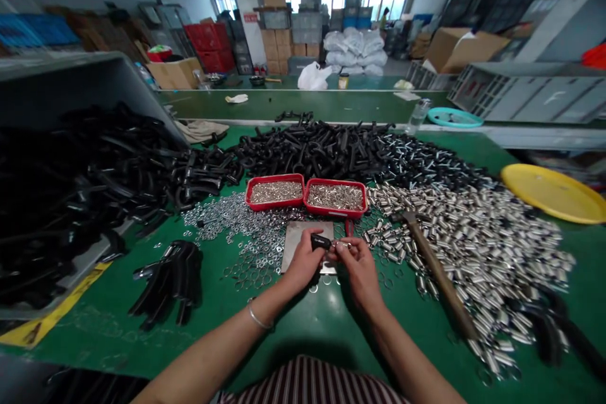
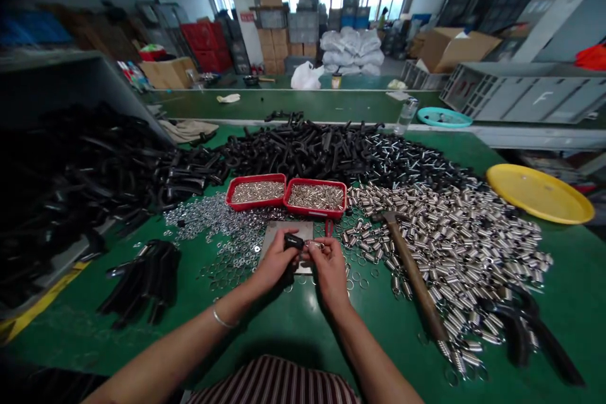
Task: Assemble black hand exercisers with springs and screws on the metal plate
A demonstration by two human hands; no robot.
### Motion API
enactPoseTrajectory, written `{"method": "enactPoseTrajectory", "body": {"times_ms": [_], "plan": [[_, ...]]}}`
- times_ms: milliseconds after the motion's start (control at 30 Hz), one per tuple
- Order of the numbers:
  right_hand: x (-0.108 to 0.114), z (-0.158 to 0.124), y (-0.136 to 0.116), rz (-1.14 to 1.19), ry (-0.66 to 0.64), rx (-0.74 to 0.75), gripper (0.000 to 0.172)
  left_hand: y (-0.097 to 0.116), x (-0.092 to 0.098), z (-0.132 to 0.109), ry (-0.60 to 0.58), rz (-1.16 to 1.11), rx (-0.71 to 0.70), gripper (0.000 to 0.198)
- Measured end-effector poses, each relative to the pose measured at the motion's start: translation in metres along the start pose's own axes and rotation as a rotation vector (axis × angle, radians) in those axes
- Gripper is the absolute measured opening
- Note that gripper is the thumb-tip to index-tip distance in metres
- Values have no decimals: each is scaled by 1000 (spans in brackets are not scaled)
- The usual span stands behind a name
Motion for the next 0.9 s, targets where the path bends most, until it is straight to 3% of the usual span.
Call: {"method": "enactPoseTrajectory", "body": {"times_ms": [233,500,600,700,800,900], "plan": [[-7,2,4,-8,45,76,34,1,11,7,189,94,-80,44],[-20,17,-2,-190,-16,122,28,3,7,18,156,29,-49,44],[-18,30,-10,-296,-26,163,28,5,3,23,55,-77,-19,42],[-15,48,-24,-394,-96,178,26,11,-3,26,-190,-197,12,41],[-18,66,-32,-365,-248,41,26,23,-6,22,-493,-219,19,43],[-28,79,-33,-292,-339,-74,28,37,-2,15,-618,-223,11,42]]}}
Point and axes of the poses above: each hand's wrist, its own z-axis towards the middle knuckle, its own x-axis out of the back of the hand, y = z × x, the point moved 4 cm from there along z, towards the middle knuckle, and after that the axes turned 7 degrees about z, right-handed, at the moved point
